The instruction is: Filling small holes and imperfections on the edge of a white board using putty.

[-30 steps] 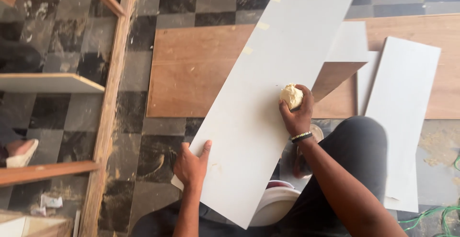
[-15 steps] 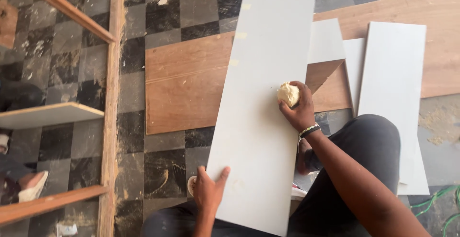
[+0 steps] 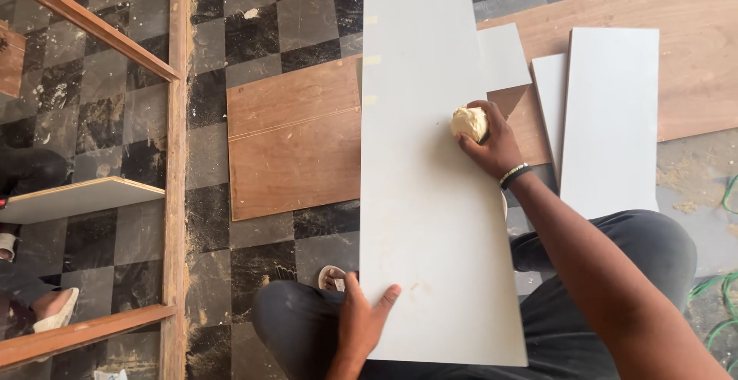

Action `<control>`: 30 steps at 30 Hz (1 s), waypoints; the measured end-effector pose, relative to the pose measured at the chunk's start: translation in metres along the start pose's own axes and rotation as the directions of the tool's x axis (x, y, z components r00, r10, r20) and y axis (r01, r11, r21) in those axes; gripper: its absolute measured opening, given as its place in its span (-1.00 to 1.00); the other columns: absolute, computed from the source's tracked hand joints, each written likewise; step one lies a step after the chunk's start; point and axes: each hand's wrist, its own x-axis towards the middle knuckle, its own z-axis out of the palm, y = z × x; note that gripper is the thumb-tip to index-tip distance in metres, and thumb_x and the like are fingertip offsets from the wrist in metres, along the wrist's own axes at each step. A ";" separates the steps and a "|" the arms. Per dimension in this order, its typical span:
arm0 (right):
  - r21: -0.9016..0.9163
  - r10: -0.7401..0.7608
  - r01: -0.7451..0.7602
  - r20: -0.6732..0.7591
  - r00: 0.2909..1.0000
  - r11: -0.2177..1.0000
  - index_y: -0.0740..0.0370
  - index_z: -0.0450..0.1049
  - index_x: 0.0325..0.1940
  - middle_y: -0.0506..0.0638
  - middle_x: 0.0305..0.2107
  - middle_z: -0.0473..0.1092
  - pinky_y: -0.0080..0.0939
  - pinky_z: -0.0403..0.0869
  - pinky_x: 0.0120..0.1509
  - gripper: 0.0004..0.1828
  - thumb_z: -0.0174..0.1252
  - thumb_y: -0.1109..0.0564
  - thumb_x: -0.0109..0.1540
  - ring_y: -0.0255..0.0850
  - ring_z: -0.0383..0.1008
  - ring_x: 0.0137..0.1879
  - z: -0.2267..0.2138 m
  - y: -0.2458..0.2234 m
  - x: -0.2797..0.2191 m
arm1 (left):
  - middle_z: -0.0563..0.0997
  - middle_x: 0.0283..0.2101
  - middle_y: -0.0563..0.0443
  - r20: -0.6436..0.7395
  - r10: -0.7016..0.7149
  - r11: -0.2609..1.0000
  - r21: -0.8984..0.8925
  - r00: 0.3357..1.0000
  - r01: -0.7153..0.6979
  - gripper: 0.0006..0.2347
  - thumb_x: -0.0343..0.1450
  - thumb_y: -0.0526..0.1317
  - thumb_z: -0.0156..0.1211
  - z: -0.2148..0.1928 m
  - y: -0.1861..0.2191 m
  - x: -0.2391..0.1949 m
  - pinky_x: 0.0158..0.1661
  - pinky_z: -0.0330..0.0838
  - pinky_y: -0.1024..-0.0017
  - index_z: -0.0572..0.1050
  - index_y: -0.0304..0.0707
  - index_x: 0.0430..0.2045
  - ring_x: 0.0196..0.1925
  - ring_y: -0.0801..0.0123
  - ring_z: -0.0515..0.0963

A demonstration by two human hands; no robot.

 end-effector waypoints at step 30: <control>-0.401 0.099 -0.089 0.004 0.995 0.912 0.02 0.16 0.37 0.18 0.23 0.30 0.11 0.32 0.38 -0.23 0.30 -0.15 0.17 0.14 0.36 0.31 -0.079 0.030 0.041 | 0.27 0.38 -0.36 0.003 0.265 0.741 -0.641 0.964 -0.202 -0.26 0.45 0.07 0.09 0.256 0.055 -0.038 0.32 0.19 0.12 -0.15 -0.34 0.38 0.40 0.00 0.34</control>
